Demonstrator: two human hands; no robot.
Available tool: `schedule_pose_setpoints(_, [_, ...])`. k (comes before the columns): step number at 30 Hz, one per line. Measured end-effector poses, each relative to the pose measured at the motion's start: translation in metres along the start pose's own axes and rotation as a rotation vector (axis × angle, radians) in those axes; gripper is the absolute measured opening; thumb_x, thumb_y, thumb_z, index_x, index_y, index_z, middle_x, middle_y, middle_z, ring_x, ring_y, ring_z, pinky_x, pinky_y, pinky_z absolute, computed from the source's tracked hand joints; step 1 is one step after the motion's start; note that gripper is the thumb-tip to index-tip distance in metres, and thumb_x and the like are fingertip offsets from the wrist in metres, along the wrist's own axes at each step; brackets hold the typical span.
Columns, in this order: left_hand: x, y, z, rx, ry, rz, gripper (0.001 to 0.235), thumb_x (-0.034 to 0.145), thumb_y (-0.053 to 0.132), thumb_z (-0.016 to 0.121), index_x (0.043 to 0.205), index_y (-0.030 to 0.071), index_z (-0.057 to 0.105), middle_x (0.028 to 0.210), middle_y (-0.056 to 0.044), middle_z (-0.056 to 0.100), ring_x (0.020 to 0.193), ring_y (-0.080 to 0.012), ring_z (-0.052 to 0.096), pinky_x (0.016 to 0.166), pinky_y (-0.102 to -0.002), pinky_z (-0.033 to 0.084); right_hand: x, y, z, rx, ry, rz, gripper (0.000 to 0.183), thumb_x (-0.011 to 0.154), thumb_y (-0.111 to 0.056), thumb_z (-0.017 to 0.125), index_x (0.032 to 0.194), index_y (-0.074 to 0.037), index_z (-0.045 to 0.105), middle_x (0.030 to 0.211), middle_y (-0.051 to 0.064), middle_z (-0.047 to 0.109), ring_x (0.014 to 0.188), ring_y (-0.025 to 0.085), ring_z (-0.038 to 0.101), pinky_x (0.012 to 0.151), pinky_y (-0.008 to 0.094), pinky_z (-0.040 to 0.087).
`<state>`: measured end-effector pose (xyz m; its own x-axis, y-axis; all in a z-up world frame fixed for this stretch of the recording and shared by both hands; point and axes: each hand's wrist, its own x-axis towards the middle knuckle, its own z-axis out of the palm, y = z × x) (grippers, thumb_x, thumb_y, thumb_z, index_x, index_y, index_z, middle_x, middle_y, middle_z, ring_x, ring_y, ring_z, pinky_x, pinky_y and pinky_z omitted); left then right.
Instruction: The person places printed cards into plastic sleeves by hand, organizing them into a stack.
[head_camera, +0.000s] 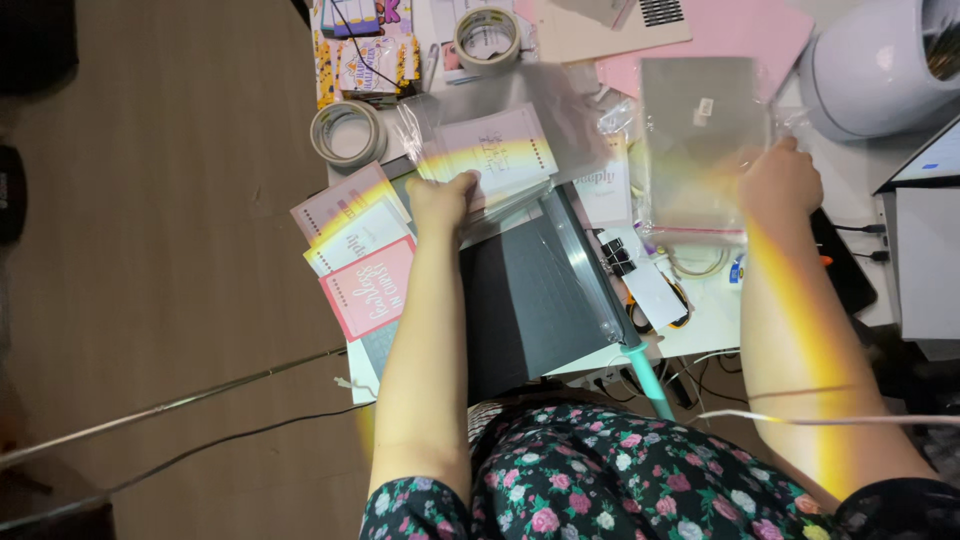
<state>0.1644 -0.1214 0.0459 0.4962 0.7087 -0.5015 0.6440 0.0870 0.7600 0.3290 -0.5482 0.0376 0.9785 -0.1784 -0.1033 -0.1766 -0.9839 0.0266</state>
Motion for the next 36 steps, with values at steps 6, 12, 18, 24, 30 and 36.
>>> schedule_pose_setpoints(6, [-0.056,0.007,-0.019,-0.343,-0.091,0.016,0.061,0.072,0.027,0.087,0.12,0.0,0.06,0.105,-0.02,0.071,0.105,-0.0317,0.073,0.088,-0.047,0.058,-0.052,-0.028,0.002,0.402,0.443,-0.541,0.045,0.101,-0.027,0.074,0.137,0.001,0.068,0.127,0.028,0.062,0.126,0.05,0.054,0.103,0.056,0.042])
schedule_pose_setpoints(12, [-0.032,-0.052,0.0,-1.022,-0.192,-0.048,0.038,0.09,0.007,0.072,0.12,-0.001,0.05,0.075,-0.008,0.06,0.051,-0.0165,0.066,0.047,-0.032,0.059,-0.193,-0.122,-0.042,1.212,-0.649,-0.478,0.044,0.106,-0.024,0.057,0.141,0.002,0.056,0.13,0.03,0.064,0.122,0.042,0.063,0.108,0.053,0.05])
schedule_pose_setpoints(18, [-0.122,-0.039,0.004,-1.098,-0.172,0.069,0.069,0.093,0.004,0.07,0.151,-0.002,0.033,0.131,-0.024,0.056,0.113,-0.0283,0.059,0.096,-0.049,0.056,-0.22,-0.18,-0.028,1.944,-0.986,-0.172,0.047,0.102,-0.027,0.063,0.143,-0.006,0.053,0.128,0.014,0.065,0.12,0.032,0.064,0.109,0.058,0.048])
schedule_pose_setpoints(24, [-0.098,-0.118,-0.021,-0.906,-0.324,0.232,0.057,0.083,0.016,0.086,0.12,-0.01,0.051,0.1,-0.021,0.066,0.087,-0.0246,0.068,0.084,-0.045,0.06,-0.215,-0.171,0.009,1.96,-0.879,-0.286,0.05,0.082,0.008,0.075,0.129,-0.006,0.066,0.121,0.011,0.073,0.109,0.025,0.07,0.099,0.049,0.057])
schedule_pose_setpoints(30, [-0.105,-0.09,-0.11,-0.363,-0.53,0.605,0.102,0.062,0.008,0.096,0.15,0.011,0.043,0.133,-0.015,0.062,0.12,-0.0289,0.059,0.101,-0.049,0.048,-0.187,-0.136,0.046,1.572,-0.612,-0.916,0.037,0.073,0.01,0.083,0.107,-0.002,0.077,0.111,0.014,0.077,0.107,0.02,0.067,0.094,0.046,0.057])
schedule_pose_setpoints(36, [-0.113,-0.116,-0.073,-0.503,-0.387,0.564,0.066,0.067,-0.001,0.093,0.124,0.006,0.06,0.112,-0.01,0.073,0.107,-0.0188,0.068,0.098,-0.037,0.058,-0.191,-0.134,0.044,1.467,-0.332,-1.157,0.027,0.079,0.001,0.083,0.105,-0.002,0.077,0.103,0.014,0.079,0.105,0.026,0.074,0.096,0.047,0.055])
